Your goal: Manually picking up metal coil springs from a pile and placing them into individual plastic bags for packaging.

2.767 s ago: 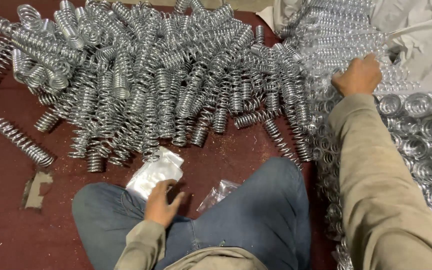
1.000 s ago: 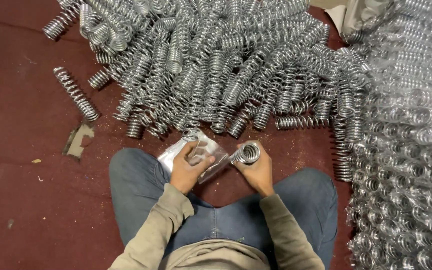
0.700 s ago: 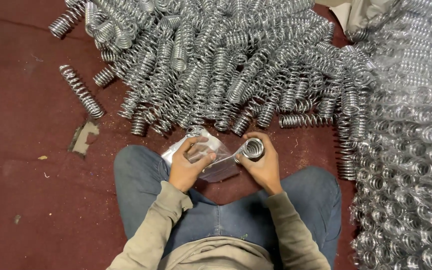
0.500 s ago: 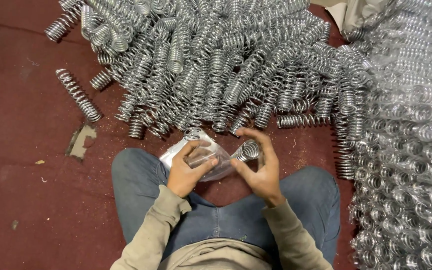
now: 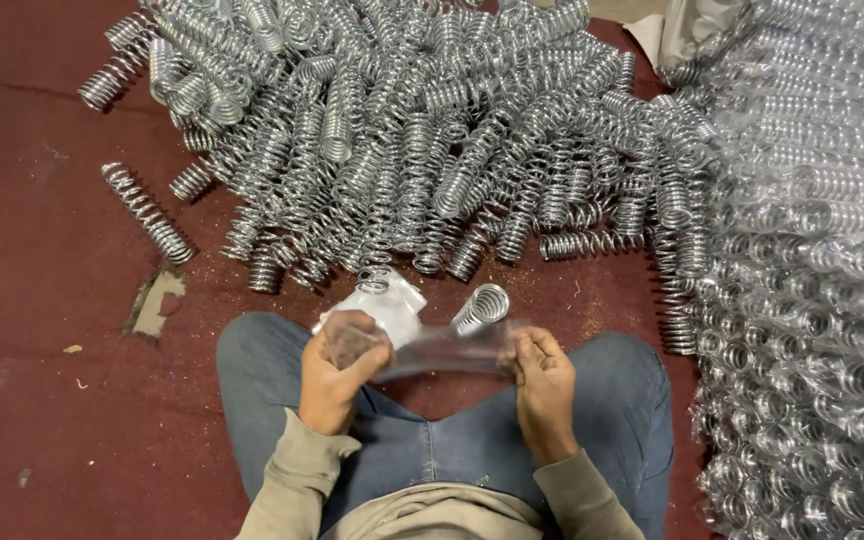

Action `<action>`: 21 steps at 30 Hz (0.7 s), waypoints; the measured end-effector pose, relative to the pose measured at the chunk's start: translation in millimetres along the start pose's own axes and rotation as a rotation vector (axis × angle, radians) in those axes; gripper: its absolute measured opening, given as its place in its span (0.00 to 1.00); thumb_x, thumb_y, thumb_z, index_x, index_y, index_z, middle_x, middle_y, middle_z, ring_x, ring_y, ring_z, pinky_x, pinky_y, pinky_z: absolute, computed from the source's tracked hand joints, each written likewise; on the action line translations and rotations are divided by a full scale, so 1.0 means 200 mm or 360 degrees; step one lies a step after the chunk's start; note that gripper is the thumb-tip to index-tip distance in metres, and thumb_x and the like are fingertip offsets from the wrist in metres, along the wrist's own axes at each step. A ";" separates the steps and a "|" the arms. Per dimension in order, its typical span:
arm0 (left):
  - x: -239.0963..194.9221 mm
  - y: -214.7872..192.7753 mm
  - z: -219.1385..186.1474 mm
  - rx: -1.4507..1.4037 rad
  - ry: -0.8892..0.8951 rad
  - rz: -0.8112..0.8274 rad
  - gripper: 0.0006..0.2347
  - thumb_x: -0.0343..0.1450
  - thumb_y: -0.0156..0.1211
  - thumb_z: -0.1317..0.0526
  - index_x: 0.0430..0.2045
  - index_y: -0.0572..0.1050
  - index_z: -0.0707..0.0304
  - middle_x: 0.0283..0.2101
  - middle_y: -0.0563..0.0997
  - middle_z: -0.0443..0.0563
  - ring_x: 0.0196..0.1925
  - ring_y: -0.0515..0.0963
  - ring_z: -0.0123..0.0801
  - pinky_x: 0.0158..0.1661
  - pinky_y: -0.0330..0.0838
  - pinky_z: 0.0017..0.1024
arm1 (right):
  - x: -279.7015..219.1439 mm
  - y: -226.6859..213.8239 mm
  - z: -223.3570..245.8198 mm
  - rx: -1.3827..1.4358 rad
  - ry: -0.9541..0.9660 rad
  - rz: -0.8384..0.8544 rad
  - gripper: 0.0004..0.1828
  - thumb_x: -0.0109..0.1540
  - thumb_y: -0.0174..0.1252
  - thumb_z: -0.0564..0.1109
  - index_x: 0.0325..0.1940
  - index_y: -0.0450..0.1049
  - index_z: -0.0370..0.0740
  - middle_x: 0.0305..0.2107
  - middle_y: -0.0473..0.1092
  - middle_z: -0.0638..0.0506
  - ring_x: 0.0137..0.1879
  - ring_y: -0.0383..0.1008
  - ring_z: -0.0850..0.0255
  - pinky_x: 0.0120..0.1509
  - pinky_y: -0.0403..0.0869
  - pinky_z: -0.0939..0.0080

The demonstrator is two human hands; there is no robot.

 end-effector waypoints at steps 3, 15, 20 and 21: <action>-0.11 0.18 0.11 -0.1411 -0.0204 0.0896 0.26 0.76 0.58 0.44 0.56 0.65 0.69 0.38 0.81 0.58 0.30 0.81 0.40 0.32 0.79 0.33 | -0.03 0.06 0.10 -0.0409 -0.0061 -0.0206 0.13 0.72 0.49 0.43 0.38 0.76 0.38 0.19 0.65 0.57 0.25 0.63 0.69 0.27 0.66 0.67; -0.13 0.49 0.28 -0.0296 -0.0172 0.0282 0.06 0.73 0.63 0.61 0.35 0.71 0.60 0.46 0.79 0.54 0.51 0.79 0.35 0.57 0.73 0.33 | -0.14 0.28 0.40 -0.1206 -0.0918 0.0456 0.06 0.67 0.54 0.41 0.36 0.71 0.38 0.36 0.67 0.50 0.43 0.69 0.60 0.48 0.71 0.63; -0.14 0.36 0.44 -0.0214 -0.0733 0.0689 0.16 0.72 0.49 0.48 0.33 0.74 0.62 0.34 0.79 0.54 0.31 0.78 0.36 0.35 0.75 0.33 | -0.08 0.16 0.21 -0.0485 0.0095 0.0579 0.10 0.68 0.57 0.47 0.35 0.70 0.40 0.19 0.66 0.54 0.26 0.66 0.66 0.34 0.67 0.66; -0.14 0.32 0.47 -0.0033 -0.0960 0.0655 0.28 0.66 0.44 0.31 0.28 0.76 0.58 0.28 0.79 0.50 0.25 0.76 0.33 0.28 0.73 0.31 | -0.09 0.15 0.19 -0.0518 0.0205 0.0608 0.13 0.67 0.59 0.50 0.34 0.71 0.40 0.18 0.65 0.55 0.26 0.63 0.69 0.34 0.62 0.67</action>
Point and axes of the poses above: each hand's wrist, its own x-axis towards the middle knuckle, its own y-axis out of the palm, z = x × y, the point moved 4 cm from there along x, towards the middle knuckle
